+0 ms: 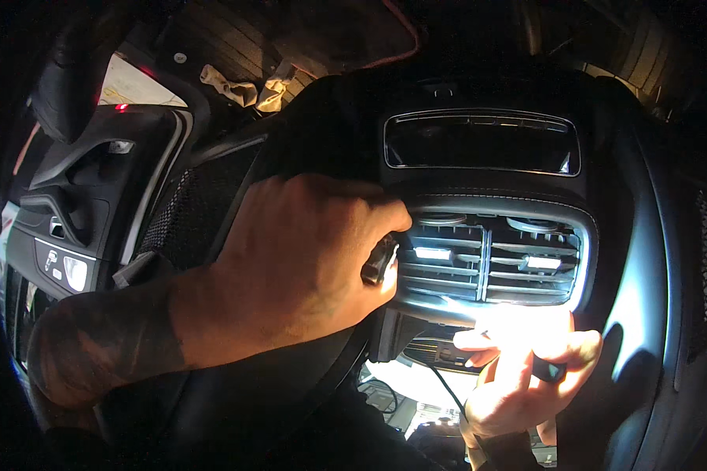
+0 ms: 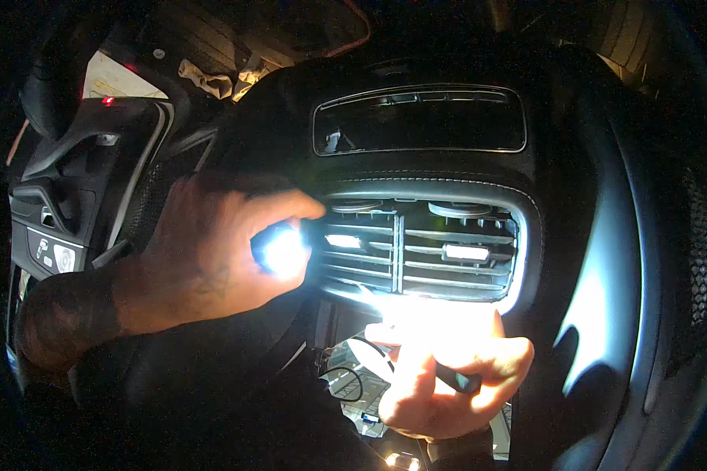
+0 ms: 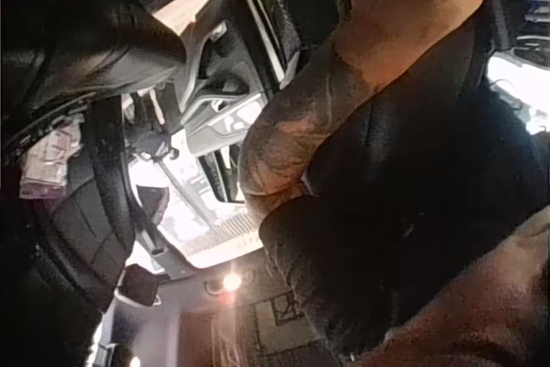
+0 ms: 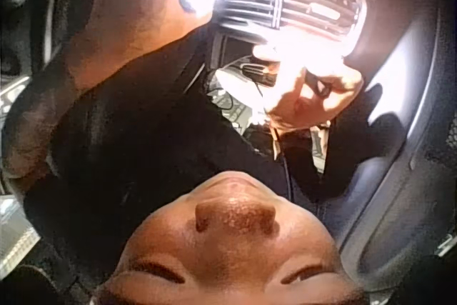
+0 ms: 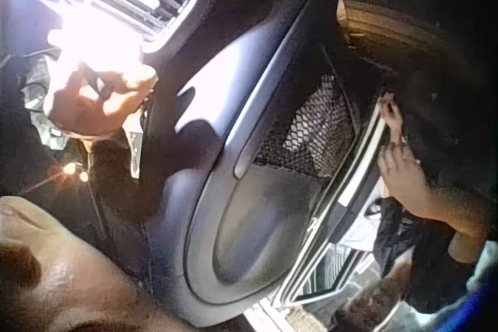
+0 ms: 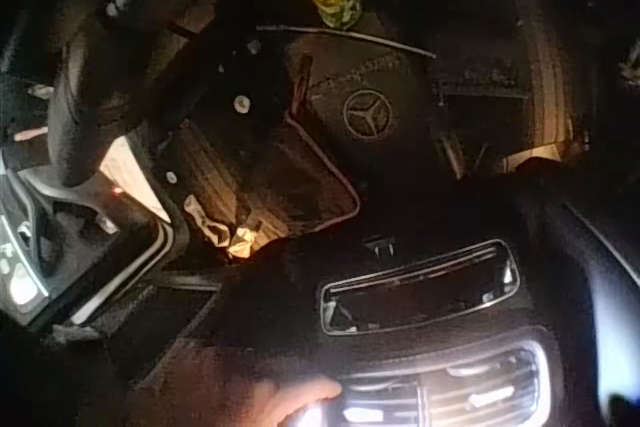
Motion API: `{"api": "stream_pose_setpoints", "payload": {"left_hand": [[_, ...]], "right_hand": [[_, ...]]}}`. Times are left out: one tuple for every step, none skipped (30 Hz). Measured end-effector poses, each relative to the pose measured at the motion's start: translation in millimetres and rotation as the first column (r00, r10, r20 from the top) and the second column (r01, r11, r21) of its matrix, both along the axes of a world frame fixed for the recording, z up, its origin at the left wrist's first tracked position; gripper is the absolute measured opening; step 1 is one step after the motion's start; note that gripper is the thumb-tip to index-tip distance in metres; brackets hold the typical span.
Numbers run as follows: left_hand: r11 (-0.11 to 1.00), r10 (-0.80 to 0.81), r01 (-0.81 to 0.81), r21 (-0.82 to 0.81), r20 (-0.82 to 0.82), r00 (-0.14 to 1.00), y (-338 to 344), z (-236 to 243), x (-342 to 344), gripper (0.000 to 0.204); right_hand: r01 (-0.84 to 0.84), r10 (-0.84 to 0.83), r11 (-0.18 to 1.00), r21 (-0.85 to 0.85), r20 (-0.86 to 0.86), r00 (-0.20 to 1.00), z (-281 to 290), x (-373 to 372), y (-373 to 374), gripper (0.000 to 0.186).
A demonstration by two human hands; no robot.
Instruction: The person illuminates the rear air vent assembly of a car center console with a flashlight and pries the vent unit using a screwdriver.
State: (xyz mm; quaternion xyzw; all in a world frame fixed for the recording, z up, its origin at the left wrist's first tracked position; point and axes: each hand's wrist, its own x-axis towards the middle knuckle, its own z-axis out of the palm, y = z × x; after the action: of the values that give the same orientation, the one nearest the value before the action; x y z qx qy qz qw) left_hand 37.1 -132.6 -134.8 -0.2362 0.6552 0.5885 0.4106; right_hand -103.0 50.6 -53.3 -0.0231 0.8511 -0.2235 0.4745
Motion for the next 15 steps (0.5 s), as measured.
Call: {"api": "stream_pose_setpoints", "payload": {"left_hand": [[1.0,-0.003,0.003,-0.002,0.007,1.0,-2,0,-2,0.029],[1.0,-0.027,0.027,0.007,0.011,1.0,-4,-1,-3,0.029],[0.999,-0.051,0.051,0.017,0.015,0.999,-6,-2,-4,0.029],[0.998,-0.053,0.053,0.015,0.021,0.998,-6,-3,-3,0.029],[1.0,-0.019,0.019,0.008,-0.02,1.0,-6,-4,-1,0.028],[1.0,0.015,-0.014,0.002,-0.061,0.998,-6,-5,1,0.027],[1.0,0.012,-0.012,-0.001,-0.054,0.998,-6,-6,2,0.027],[1.0,0.016,-0.015,0.013,-0.057,0.998,-5,-6,1,0.025],[0.999,0.02,-0.019,0.026,-0.062,0.998,-5,-6,-1,0.023],[1.0,0.015,-0.014,0.021,-0.053,0.998,-5,-7,0,0.023],[1.0,-0.001,0.002,0.026,-0.038,0.999,-6,-7,1,0.023],[0.999,-0.017,0.018,0.031,-0.024,1.0,-7,-6,1,0.023],[0.999,-0.022,0.022,0.024,-0.016,1.0,-7,-6,2,0.023],[1.0,-0.01,0.011,0.023,-0.028,1.0,-6,-6,4,0.025],[1.0,0.001,0.0,0.022,-0.04,0.999,-5,-7,6,0.027]], "right_hand": [[-0.04,0.04,0.999,-0.017,-0.015,0.999,-3,0,-1,0.031],[-0.065,0.064,0.998,-0.023,-0.027,0.998,-4,-1,0,0.031],[-0.091,0.09,0.996,-0.024,-0.039,0.995,-1,-2,1,0.03],[-0.102,0.102,0.995,-0.019,-0.041,0.994,0,-5,2,0.03],[-0.116,0.115,0.993,-0.019,-0.044,0.992,0,-4,4,0.03],[-0.136,0.134,0.99,-0.025,-0.046,0.99,0,-5,4,0.03],[-0.133,0.132,0.991,-0.029,-0.038,0.99,-4,-2,4,0.03],[-0.194,0.183,0.978,-0.083,-0.125,0.975,-10,1,2,0.026],[-0.257,0.226,0.957,-0.131,-0.213,0.951,-15,4,0,0.023],[-0.317,0.255,0.931,-0.182,-0.296,0.92,-20,7,-1,0.019],[-0.326,0.253,0.924,-0.2,-0.319,0.913,-21,6,1,0.02],[-0.285,0.232,0.942,-0.175,-0.272,0.934,-19,4,4,0.02],[-0.23,0.199,0.963,-0.139,-0.211,0.957,-16,2,8,0.02],[-0.197,0.174,0.973,-0.122,-0.181,0.968,-14,1,11,0.02],[-0.174,0.156,0.979,-0.108,-0.158,0.975,-14,0,13,0.02]]}}
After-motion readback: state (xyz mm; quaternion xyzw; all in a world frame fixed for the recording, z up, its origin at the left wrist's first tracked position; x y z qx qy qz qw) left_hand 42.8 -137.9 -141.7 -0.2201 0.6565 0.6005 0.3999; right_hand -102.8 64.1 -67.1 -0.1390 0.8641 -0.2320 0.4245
